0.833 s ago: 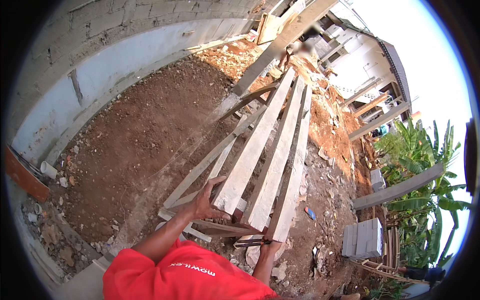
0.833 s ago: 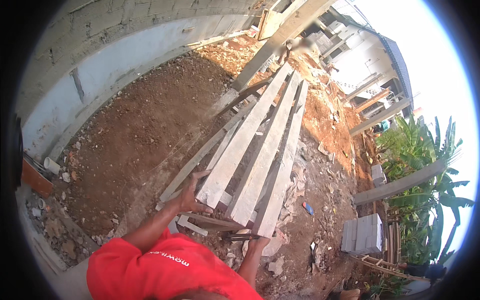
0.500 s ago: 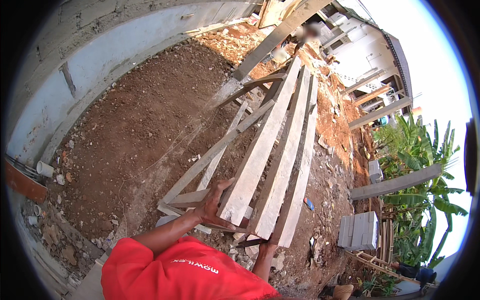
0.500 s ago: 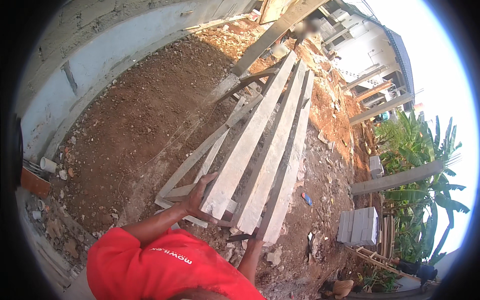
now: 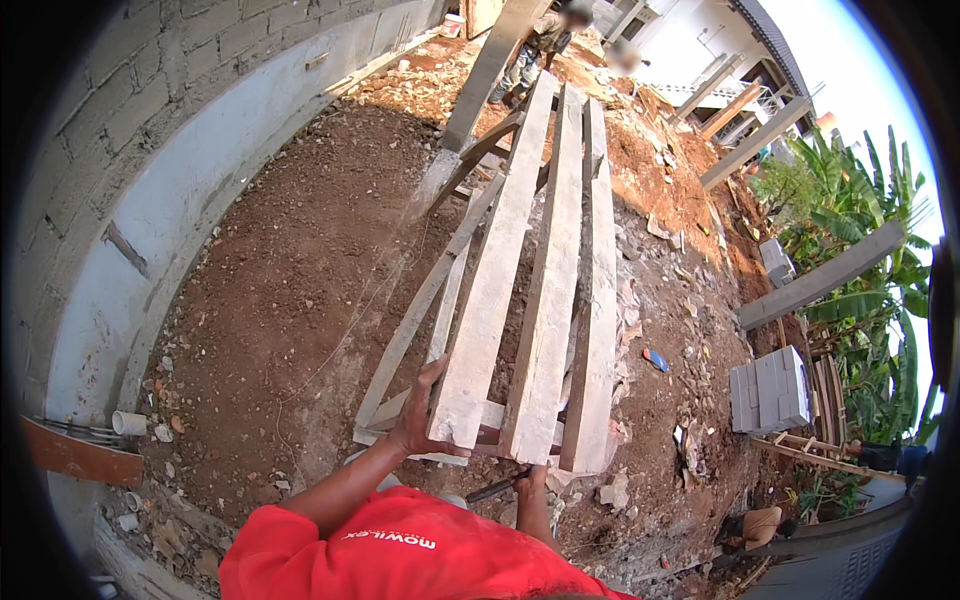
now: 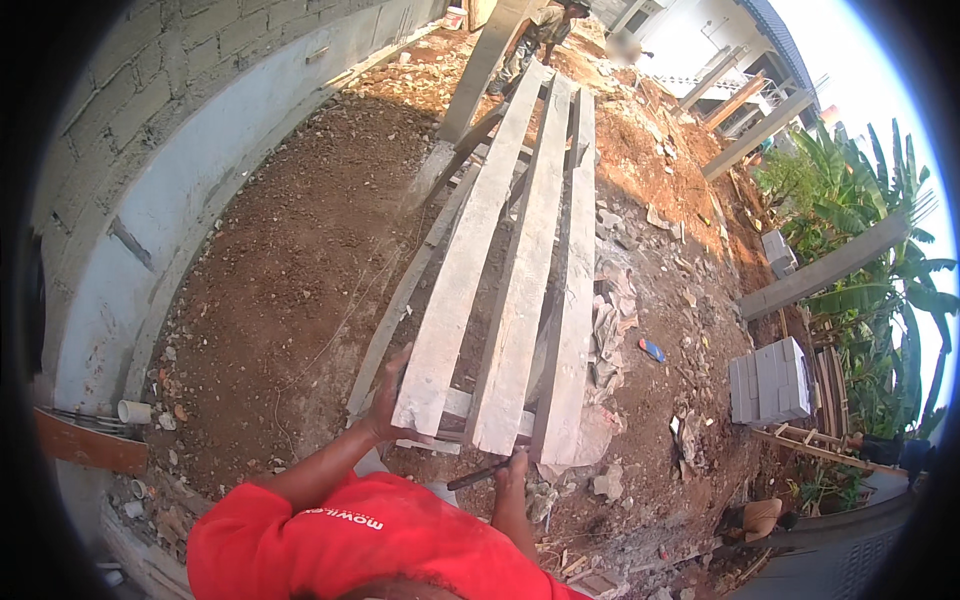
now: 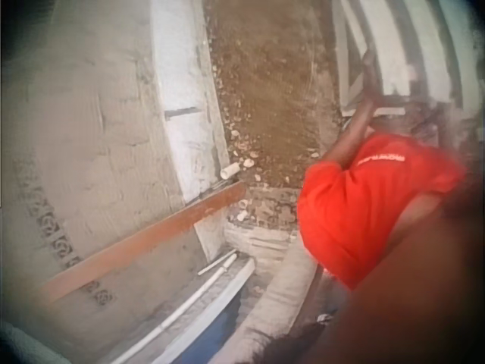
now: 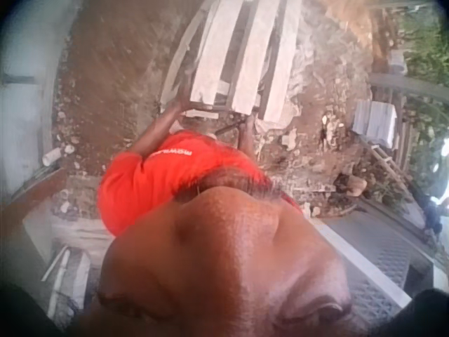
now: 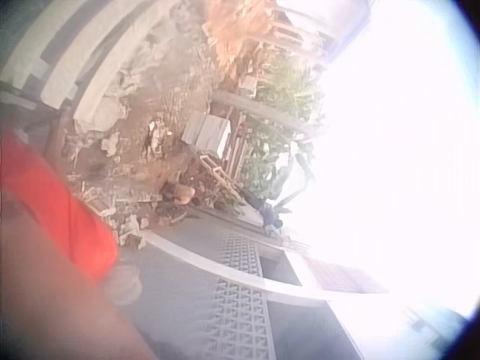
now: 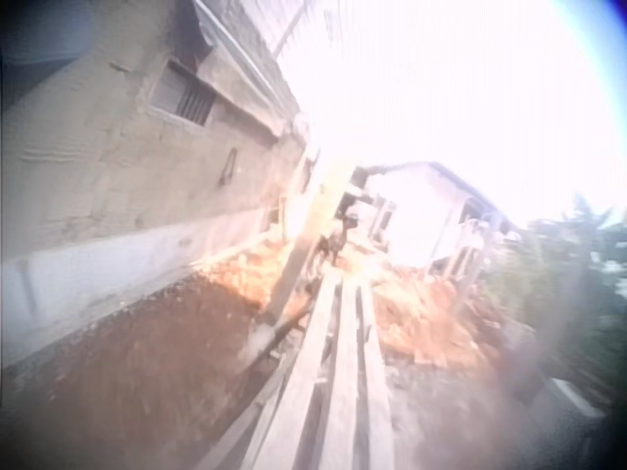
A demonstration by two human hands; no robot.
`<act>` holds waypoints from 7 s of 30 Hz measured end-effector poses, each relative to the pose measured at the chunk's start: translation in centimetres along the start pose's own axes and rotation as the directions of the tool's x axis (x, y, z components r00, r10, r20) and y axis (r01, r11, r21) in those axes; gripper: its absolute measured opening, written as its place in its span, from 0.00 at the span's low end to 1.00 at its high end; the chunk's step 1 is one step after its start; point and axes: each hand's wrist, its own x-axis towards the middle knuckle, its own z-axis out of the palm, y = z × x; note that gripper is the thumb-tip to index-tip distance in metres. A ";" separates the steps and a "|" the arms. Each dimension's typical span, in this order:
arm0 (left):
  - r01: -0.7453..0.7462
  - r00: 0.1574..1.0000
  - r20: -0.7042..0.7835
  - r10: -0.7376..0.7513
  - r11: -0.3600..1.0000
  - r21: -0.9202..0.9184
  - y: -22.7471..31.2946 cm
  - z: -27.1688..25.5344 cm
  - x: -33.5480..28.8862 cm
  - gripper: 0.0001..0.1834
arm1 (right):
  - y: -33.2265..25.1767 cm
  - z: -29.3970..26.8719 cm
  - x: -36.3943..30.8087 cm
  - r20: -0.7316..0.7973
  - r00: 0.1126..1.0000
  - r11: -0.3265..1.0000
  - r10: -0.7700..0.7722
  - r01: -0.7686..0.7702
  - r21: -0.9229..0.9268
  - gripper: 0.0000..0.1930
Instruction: The person assembles a wooden frame using planks and metal rods. They position the planks, insert rods, and secure them with pliers. The person works on a construction site with visible debris and other workers in the background.
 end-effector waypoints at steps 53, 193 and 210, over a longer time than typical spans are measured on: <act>-0.311 0.949 0.183 0.258 0.864 0.396 6.2 -1.3 2.9 0.09 | 17.5 0.7 12.1 -0.138 0.976 0.800 0.168 -0.054 0.598 0.09; -0.353 0.886 -0.256 0.386 0.921 0.167 4.8 9.8 42.4 0.14 | -7.8 32.5 10.2 -0.023 0.974 0.934 -0.225 0.222 0.281 0.31; -0.351 0.857 -0.313 0.410 0.908 0.229 -16.7 16.7 73.1 0.15 | -30.0 50.1 35.3 0.000 0.988 0.962 -0.155 0.151 0.228 0.38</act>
